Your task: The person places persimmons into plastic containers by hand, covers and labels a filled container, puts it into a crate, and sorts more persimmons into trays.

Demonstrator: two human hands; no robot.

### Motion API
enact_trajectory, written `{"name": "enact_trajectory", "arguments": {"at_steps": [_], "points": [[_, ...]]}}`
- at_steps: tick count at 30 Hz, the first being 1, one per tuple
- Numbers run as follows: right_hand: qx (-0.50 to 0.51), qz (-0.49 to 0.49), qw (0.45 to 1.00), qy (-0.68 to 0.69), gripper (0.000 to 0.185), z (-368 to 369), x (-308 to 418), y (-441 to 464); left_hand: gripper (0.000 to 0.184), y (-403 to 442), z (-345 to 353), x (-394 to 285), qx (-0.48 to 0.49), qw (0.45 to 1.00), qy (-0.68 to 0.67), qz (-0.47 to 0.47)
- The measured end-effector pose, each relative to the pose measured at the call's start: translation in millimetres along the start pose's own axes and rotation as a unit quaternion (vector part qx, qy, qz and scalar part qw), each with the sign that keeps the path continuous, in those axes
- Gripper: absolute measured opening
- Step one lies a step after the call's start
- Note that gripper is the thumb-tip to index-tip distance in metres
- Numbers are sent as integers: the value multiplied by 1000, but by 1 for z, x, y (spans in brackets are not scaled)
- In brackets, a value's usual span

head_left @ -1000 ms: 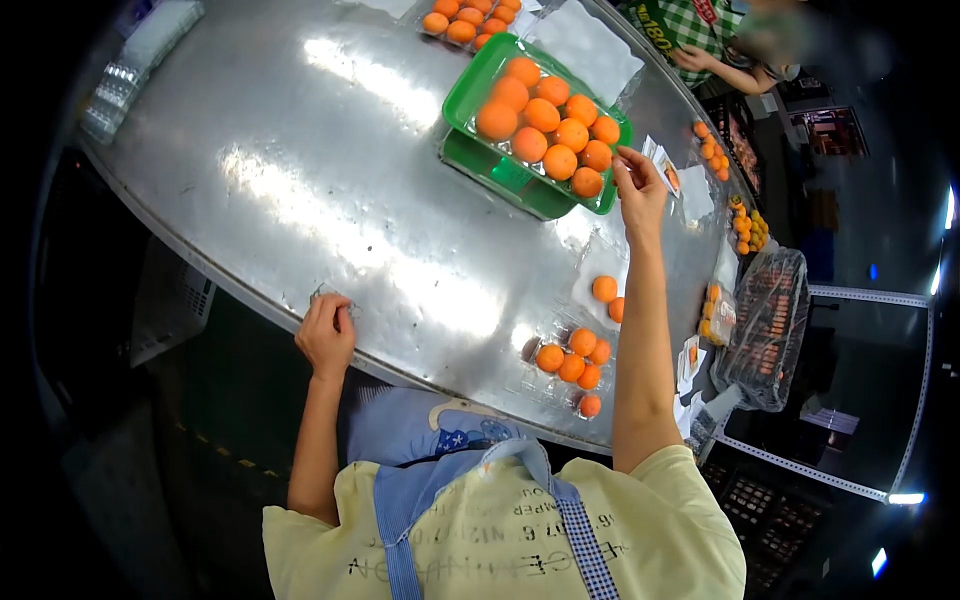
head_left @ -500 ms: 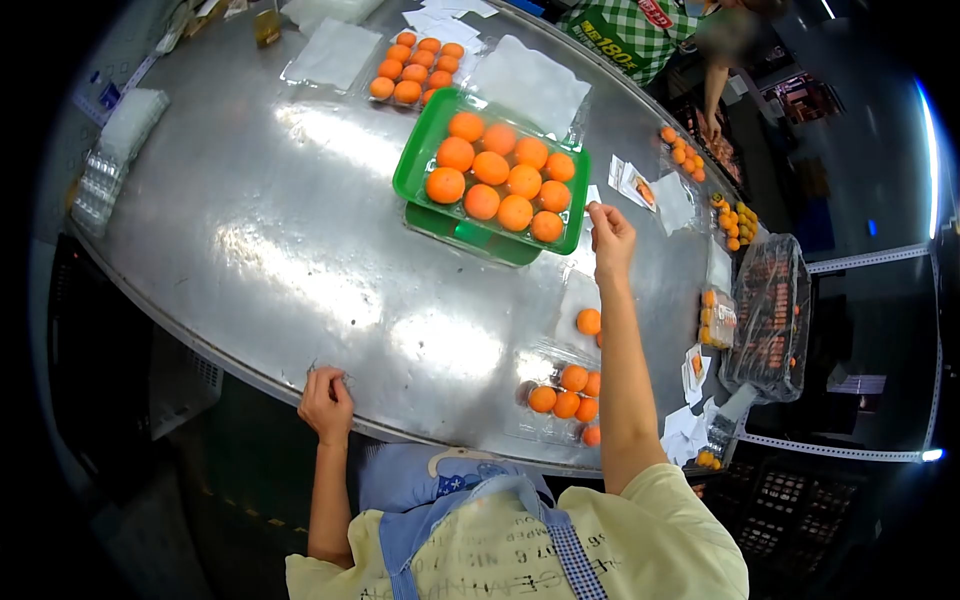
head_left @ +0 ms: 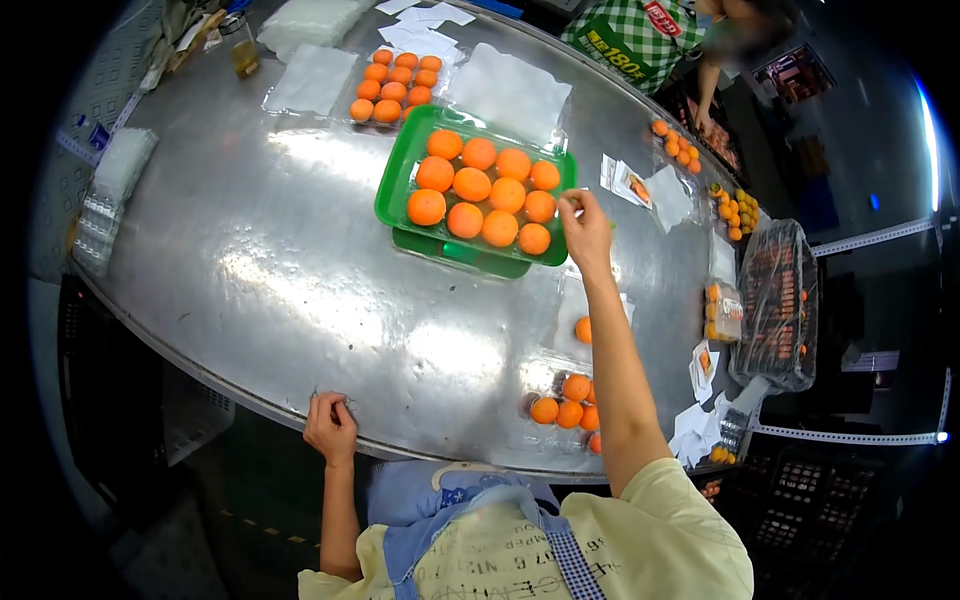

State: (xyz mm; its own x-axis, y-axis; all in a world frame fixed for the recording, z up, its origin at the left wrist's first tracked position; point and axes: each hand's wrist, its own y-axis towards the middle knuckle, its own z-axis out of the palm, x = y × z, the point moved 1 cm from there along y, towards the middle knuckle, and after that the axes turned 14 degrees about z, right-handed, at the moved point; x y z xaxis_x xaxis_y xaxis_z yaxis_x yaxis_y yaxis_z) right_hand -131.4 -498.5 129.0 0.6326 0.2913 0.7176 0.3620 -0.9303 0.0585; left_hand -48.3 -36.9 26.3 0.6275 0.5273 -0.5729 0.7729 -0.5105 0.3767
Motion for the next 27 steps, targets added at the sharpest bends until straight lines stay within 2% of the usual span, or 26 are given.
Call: {"name": "enact_trajectory", "arguments": {"at_steps": [1, 4, 5, 8, 11, 14, 17, 23, 26, 27], "points": [[13, -11, 997, -77, 43, 0, 1, 2, 10, 0, 0, 0, 1, 1000, 3, 2], [2, -38, 985, -171, 54, 3, 14, 1, 10, 0, 1, 0, -2, 1000, 6, 8], [20, -16, 986, -165, 61, 2, 21, 0, 10, 0, 1, -1, -6, 1000, 6, 11], [89, -11, 975, -205, 61, -2, 21, 13, 9, -1, 1, 0, -4, 1000, 13, 8], [107, -53, 971, -205, 62, -7, 22, 19, 9, 1, -1, -2, 2, 1000, 11, 1], [108, -93, 972, -190, 61, -9, 17, 22, 9, 0, 1, 0, -1, 1000, 13, 6], [115, -59, 967, -217, 61, -13, 27, 17, 9, -1, 0, 1, -2, 1000, 9, 4], [142, -20, 986, -86, 58, -10, 10, 15, 9, -1, 0, 0, -3, 1000, 1, -1], [111, -94, 983, -115, 52, -6, 10, 14, 9, -1, 0, 1, -4, 1000, 2, 11], [115, -86, 983, -119, 52, -5, 11, 14, 9, -1, 1, 1, -5, 1000, 4, 14]]}}
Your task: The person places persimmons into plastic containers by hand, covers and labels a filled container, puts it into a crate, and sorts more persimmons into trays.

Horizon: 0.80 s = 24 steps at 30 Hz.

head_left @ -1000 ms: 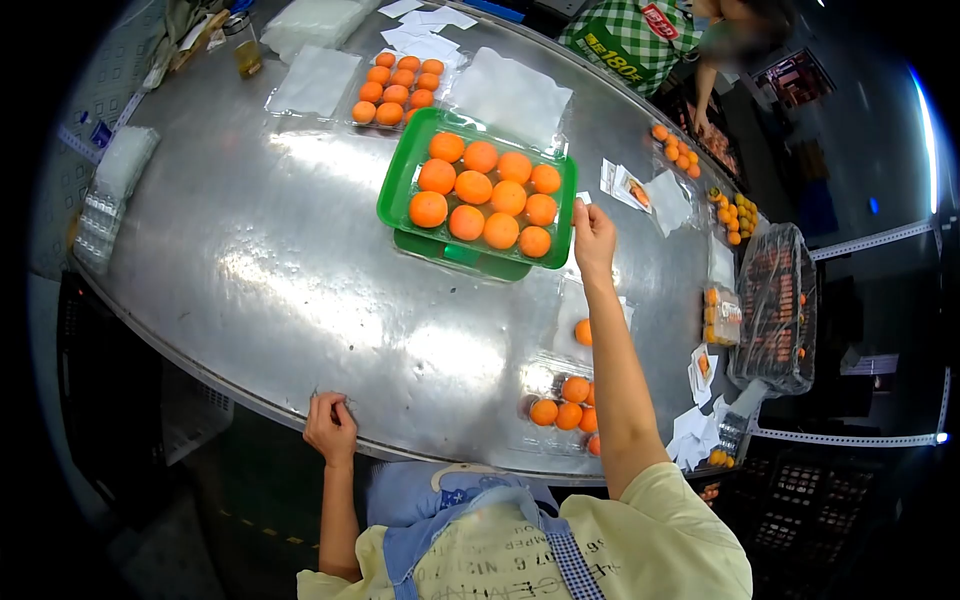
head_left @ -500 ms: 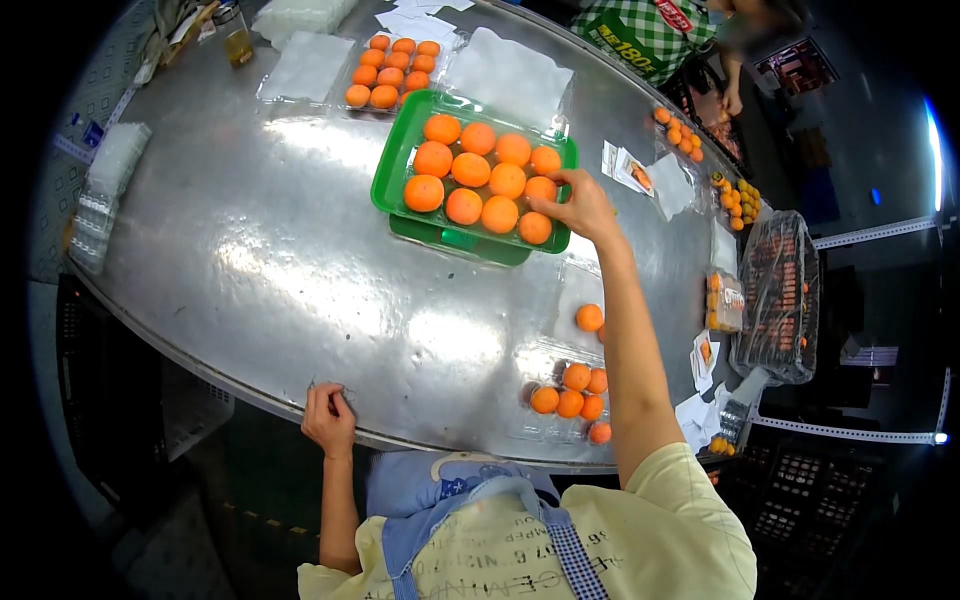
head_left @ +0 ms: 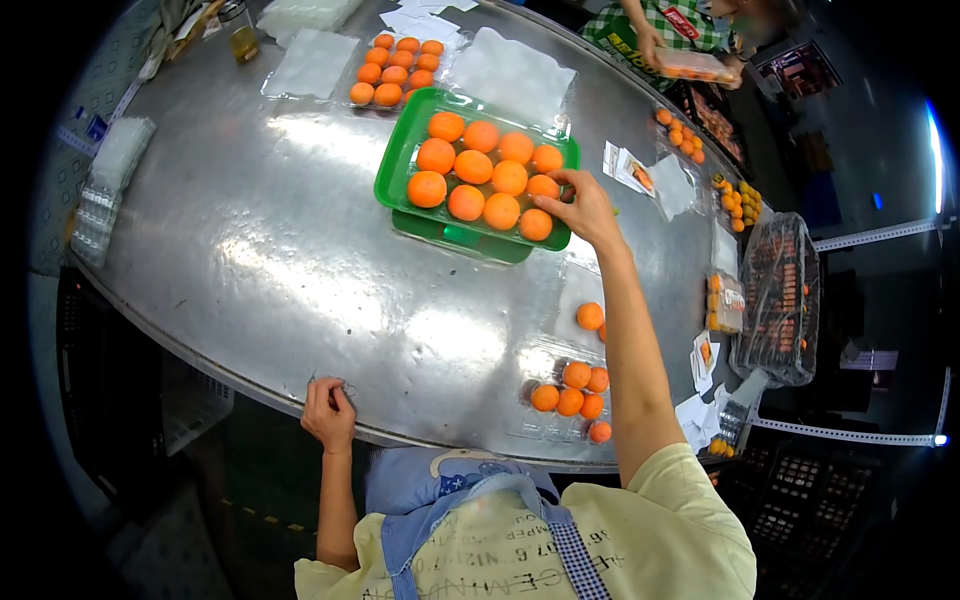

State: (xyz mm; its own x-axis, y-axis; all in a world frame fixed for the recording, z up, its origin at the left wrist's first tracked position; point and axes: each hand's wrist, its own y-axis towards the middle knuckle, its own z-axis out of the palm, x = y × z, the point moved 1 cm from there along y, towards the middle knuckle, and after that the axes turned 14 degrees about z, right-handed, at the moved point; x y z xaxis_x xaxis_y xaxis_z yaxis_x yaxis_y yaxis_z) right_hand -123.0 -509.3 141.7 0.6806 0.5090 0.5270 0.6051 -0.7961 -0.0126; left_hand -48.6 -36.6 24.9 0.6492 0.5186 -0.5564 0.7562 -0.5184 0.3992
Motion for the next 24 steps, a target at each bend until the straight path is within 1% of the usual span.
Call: {"name": "enact_trajectory", "arguments": {"at_steps": [5, 8, 9, 11, 14, 17, 18, 21, 22, 24], "points": [[15, 26, 999, 14, 52, 2, 0, 5, 9, -1, 0, 1, -2, 1000, 8, 5], [48, 68, 986, 144, 52, 6, -16, 3, 10, -1, 0, 0, 10, 1000, 8, -17], [52, 90, 969, 223, 50, 7, -22, 1, 9, -1, 0, 0, 6, 1000, 5, -16], [56, 134, 915, 375, 46, 8, -34, -6, 9, -1, 0, 0, 0, 1000, -3, -12], [50, 131, 802, 581, 44, -5, -32, -38, 9, -1, 0, 0, 9, 1000, 2, -5], [115, 115, 661, 732, 45, -12, -43, -81, 9, -2, 0, -1, 13, 1000, 16, 5], [139, 114, 633, 753, 48, -22, -30, -98, 8, -3, 1, 0, 14, 1000, 23, 7], [183, 92, 566, 799, 46, -20, -39, -138, 7, -8, 3, 1, 20, 999, 36, 9], [177, 120, 558, 802, 45, -19, -40, -151, 6, -8, 3, 1, 23, 999, 35, 9], [202, 126, 572, 785, 45, -20, -42, -178, 6, -10, 4, 2, 30, 999, 41, 7]]}}
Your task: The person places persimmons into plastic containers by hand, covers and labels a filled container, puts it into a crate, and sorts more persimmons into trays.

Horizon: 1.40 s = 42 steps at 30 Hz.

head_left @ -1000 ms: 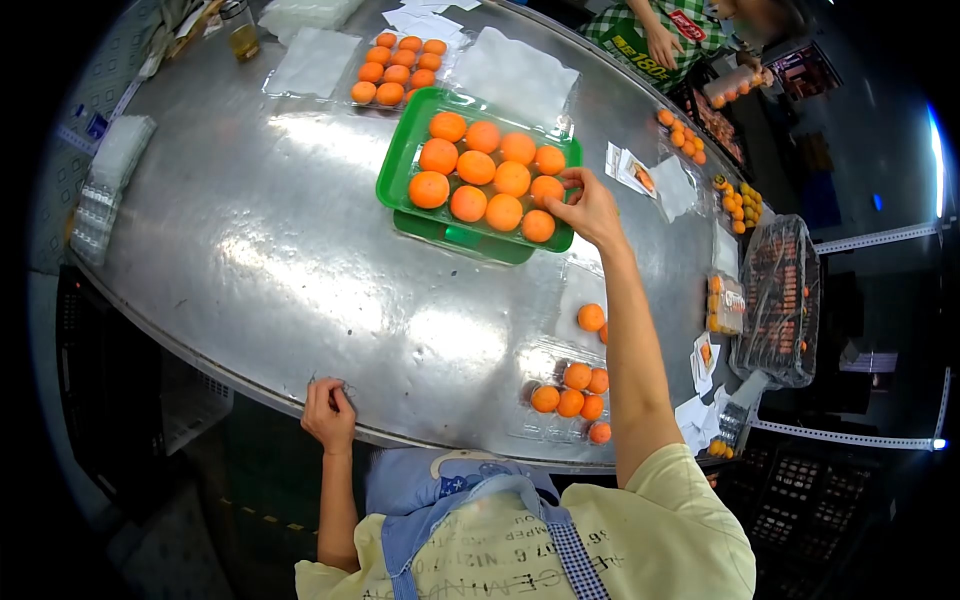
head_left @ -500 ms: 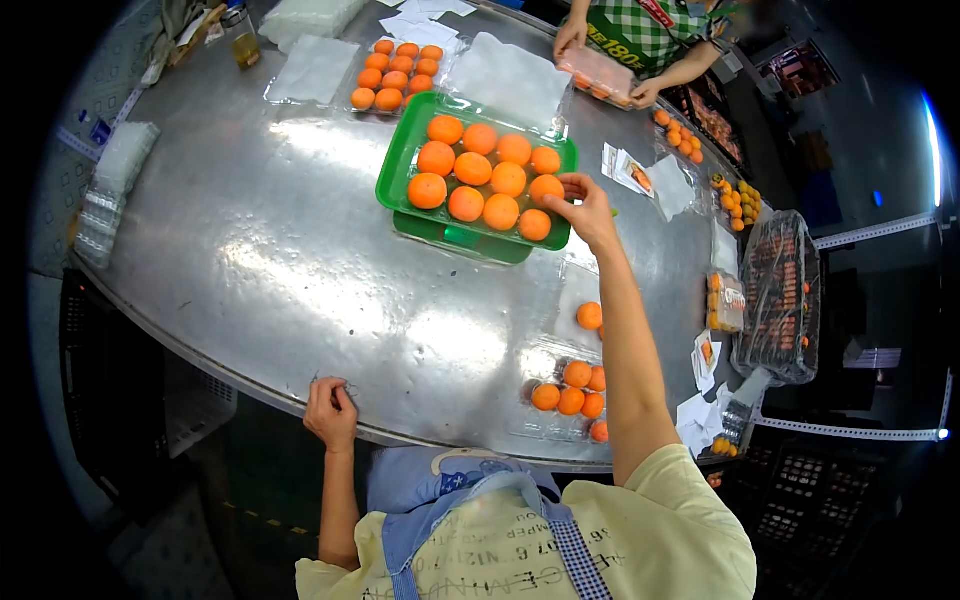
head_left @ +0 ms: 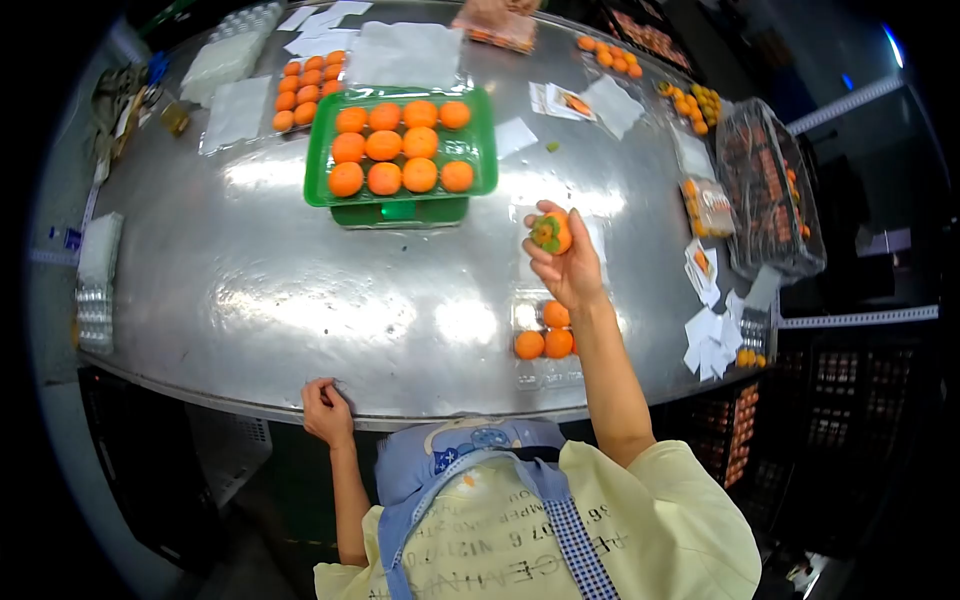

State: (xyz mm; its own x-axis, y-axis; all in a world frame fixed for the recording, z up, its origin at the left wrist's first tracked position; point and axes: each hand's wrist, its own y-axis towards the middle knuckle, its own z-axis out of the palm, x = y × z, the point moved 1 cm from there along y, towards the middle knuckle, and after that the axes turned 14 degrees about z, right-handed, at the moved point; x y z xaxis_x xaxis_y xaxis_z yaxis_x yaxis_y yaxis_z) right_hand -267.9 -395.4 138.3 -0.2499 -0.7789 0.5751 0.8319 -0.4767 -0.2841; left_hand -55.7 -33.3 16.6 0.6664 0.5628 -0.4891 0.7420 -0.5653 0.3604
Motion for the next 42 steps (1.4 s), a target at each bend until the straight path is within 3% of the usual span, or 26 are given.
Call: {"name": "enact_trajectory", "arguments": {"at_steps": [4, 7, 11, 14, 16, 18, 24, 27, 33, 37, 42], "points": [[3, 29, 999, -16, 50, 4, -20, -39, 6, -3, 4, 4, 11, 1000, 17, 5], [-56, 31, 997, -32, 52, 21, -29, -63, 5, -4, 5, 7, 12, 1000, 21, 9], [-27, 3, 998, -61, 53, 2, -38, -87, 5, -4, 6, 7, 11, 999, 28, 13], [-104, -39, 980, -167, 57, -23, -31, -115, 6, -6, 9, 11, 13, 999, 38, 24], [-202, -82, 965, -143, 58, -47, -19, -137, 6, -7, 7, 11, 15, 999, 40, 25], [-279, -122, 938, -165, 48, -84, -5, -161, 6, -8, 12, 17, 12, 999, 34, 16], [-425, -127, 851, -279, 51, -137, 11, -196, 6, -5, 12, 17, 26, 998, 47, 15], [-430, -97, 848, -294, 52, -155, 14, -188, 6, -6, 13, 20, 29, 998, 54, 19], [-474, -126, 724, -486, 63, -188, 9, -137, 5, -6, 14, 22, 40, 997, 65, 10], [-499, -79, 636, -583, 61, -183, 9, -113, 5, -7, 14, 25, 33, 997, 70, 14], [-501, -60, 577, -642, 59, -179, 6, -99, 6, -7, 15, 25, 29, 997, 70, 17]]}}
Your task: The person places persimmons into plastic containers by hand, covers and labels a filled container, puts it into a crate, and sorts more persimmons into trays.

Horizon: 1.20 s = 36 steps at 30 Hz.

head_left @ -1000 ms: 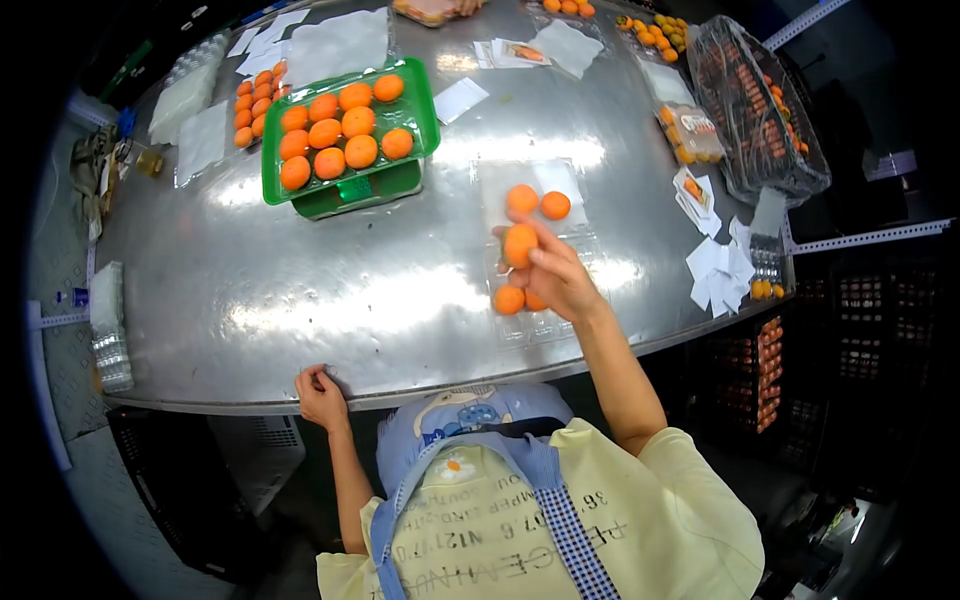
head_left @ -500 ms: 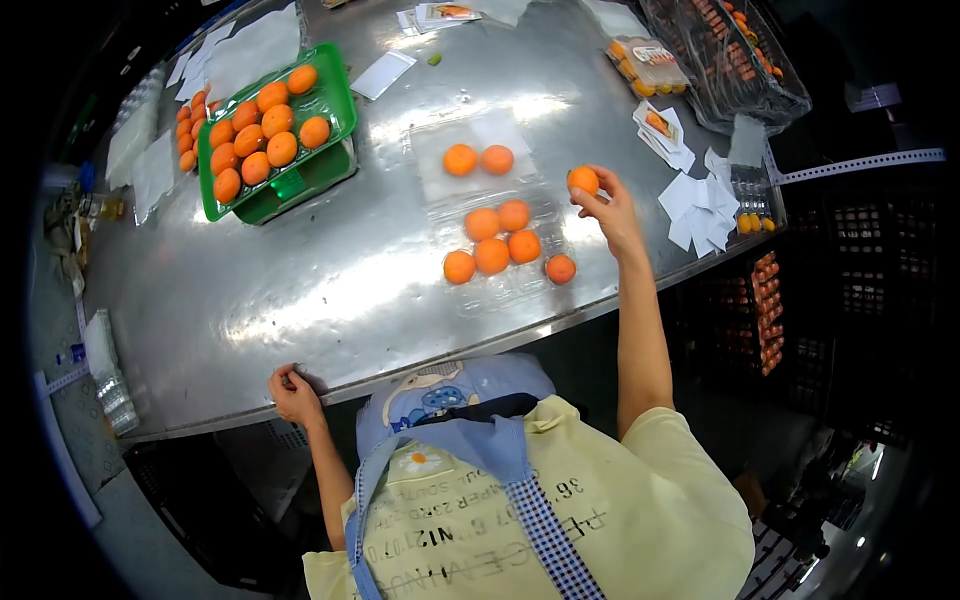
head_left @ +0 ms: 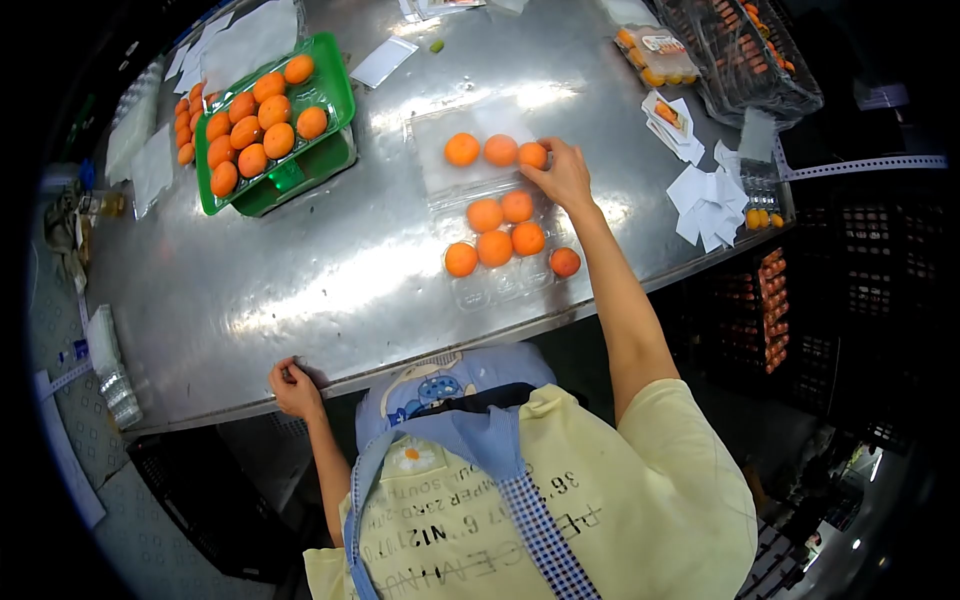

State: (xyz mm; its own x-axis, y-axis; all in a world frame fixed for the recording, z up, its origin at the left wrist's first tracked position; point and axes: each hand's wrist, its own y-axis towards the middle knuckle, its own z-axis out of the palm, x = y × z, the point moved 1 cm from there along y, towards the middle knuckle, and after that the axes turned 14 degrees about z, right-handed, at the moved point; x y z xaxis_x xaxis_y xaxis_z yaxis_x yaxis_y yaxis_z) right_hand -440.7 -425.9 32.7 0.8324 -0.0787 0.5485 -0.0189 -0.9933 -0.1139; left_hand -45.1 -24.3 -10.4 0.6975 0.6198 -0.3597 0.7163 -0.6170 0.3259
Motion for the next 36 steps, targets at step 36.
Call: {"name": "enact_trajectory", "arguments": {"at_steps": [36], "points": [[13, -193, 981, 5, 57, -18, 10, -127, 6, 1, -2, -4, -7, 1000, -14, 3]]}}
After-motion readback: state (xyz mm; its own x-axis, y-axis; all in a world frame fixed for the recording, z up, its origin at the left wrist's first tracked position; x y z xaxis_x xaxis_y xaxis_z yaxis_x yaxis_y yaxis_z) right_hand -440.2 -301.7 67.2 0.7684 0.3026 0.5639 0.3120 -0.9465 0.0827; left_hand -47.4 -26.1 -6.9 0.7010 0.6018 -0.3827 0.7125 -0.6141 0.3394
